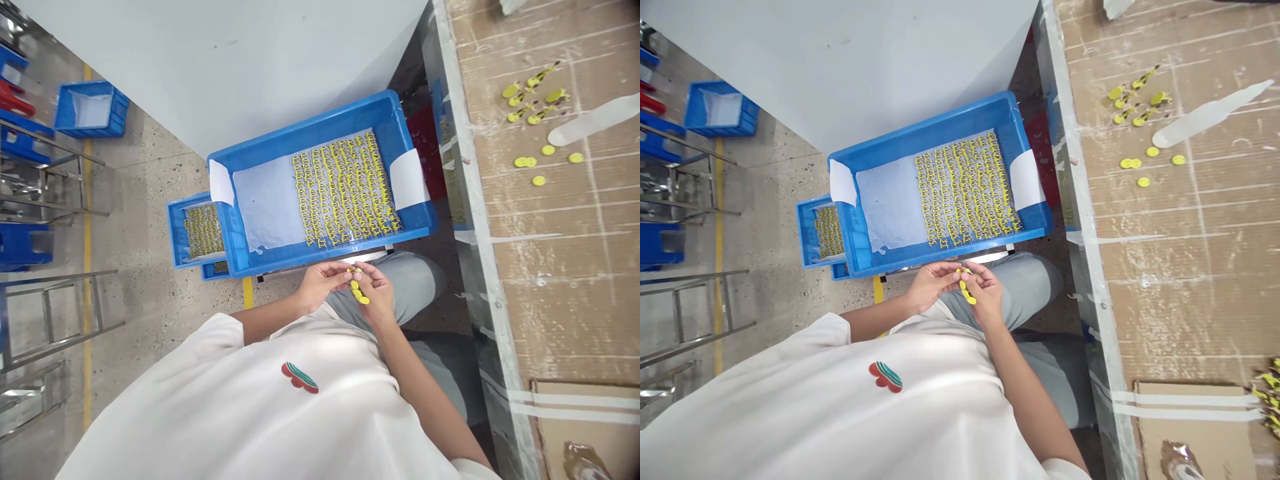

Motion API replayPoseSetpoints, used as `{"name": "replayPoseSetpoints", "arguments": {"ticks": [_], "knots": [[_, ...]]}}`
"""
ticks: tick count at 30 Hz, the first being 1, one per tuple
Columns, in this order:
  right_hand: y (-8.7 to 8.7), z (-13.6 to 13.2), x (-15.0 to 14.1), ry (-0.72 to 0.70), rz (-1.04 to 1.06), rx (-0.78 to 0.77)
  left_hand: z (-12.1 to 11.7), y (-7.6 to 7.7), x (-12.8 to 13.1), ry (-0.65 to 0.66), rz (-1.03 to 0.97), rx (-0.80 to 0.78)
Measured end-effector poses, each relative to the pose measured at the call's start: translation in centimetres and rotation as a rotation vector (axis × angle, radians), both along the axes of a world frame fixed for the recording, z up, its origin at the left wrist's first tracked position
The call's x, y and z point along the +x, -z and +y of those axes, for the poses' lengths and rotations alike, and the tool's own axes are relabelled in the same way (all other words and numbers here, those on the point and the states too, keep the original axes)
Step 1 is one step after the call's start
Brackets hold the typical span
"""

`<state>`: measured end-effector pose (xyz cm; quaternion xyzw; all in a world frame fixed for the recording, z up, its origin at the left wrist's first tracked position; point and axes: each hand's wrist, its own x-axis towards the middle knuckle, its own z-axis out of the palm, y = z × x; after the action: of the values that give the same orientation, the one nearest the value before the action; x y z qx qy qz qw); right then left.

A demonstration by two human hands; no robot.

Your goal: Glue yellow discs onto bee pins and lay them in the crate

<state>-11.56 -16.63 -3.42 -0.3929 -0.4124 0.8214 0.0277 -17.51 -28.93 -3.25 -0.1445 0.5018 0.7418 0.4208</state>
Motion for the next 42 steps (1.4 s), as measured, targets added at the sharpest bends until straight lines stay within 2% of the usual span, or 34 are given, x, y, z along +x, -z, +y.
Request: {"name": "replayPoseSetpoints", "arguments": {"ticks": [5, 8, 11, 14, 17, 22, 29, 33, 42], "knots": [[-0.1, 0.0, 0.3, 0.003, 0.013, 0.003, -0.7, 0.4, -1.3, -0.016, 0.115, -0.085], [0.3, 0.2, 0.6, 0.029, -0.005, 0.011, -2.2, 1.6, -4.0, -0.032, 0.192, -0.196], [0.7, 0.4, 0.9, 0.058, -0.034, 0.012, -4.2, 3.6, -7.8, -0.025, 0.200, -0.328], [1.2, 0.6, 1.1, 0.081, -0.062, 0.006, -5.8, 5.7, -11.1, 0.063, 0.134, -0.437], [1.5, 0.7, 1.2, 0.096, -0.080, -0.001, -6.5, 7.4, -13.1, 0.229, 0.018, -0.499], [1.6, 1.0, 1.1, 0.118, -0.089, -0.010, -6.0, 9.4, -13.6, 0.436, -0.111, -0.563], [2.2, 1.2, 1.2, 0.128, -0.101, -0.015, -5.2, 10.9, -13.4, 0.499, -0.112, -0.660], [2.3, 1.3, 1.2, 0.125, -0.107, -0.016, -5.1, 11.0, -13.5, 0.517, -0.092, -0.712], [2.3, 1.2, 1.3, 0.129, -0.110, -0.016, -5.2, 9.9, -13.6, 0.608, -0.056, -0.783]]}}
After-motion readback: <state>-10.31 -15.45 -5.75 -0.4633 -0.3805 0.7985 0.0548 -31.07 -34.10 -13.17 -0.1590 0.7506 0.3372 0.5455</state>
